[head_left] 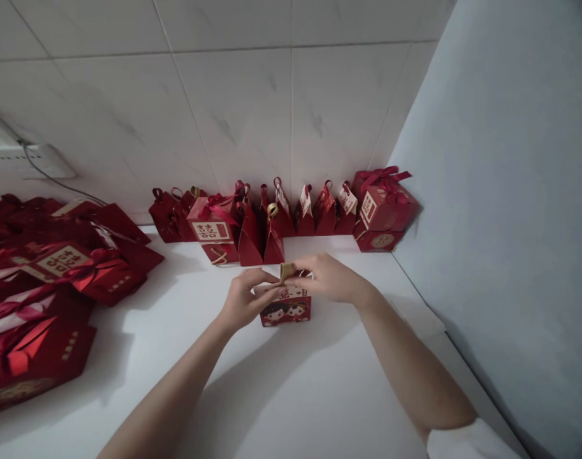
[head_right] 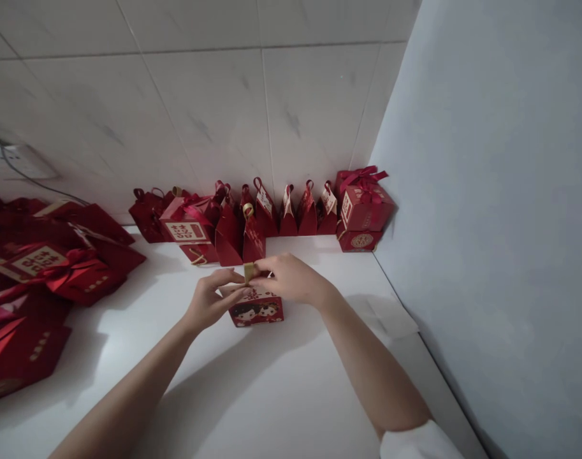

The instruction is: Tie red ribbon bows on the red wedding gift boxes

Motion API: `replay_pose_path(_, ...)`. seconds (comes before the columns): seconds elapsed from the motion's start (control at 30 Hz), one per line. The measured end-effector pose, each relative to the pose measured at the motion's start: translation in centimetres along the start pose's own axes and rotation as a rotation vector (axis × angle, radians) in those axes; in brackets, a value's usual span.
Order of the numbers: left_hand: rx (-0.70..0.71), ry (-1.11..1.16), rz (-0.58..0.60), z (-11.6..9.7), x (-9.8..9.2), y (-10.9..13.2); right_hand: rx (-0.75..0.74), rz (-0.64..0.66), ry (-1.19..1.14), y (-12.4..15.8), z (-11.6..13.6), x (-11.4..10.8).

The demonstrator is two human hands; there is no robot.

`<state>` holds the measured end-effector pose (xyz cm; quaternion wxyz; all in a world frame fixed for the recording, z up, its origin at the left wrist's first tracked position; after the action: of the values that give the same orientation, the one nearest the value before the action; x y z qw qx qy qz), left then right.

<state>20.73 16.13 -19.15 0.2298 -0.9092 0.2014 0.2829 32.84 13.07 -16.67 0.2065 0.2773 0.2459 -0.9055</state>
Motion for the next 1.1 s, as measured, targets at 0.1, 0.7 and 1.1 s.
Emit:
replay_pose_path(0.1, 0.064, -0.136, -0.012, -1.4, -0.5, 0.2, -0.029, 0.000, 0.033, -0.2, 0.5, 0.3)
replay_pose_path(0.7, 0.240, -0.217, 0.014, -2.4, -0.9, 0.6, -0.098, 0.021, 0.285, -0.7, 0.5, 1.4)
replay_pose_path(1.1, 0.249, -0.250, 0.141, -2.5, -0.4, 0.8, -0.137, 0.112, 0.258, -0.6, 0.6, 1.9)
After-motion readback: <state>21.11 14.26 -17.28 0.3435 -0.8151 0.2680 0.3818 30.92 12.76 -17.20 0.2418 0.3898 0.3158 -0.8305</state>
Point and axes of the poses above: each hand's wrist, its own y-axis away from the middle knuckle, its own x-axis out of the palm, z = x × y, the point moved 10 cm from there along -y, towards the middle knuckle, and after that the axes turned 12 degrees about -x, right-handed, at the moved point
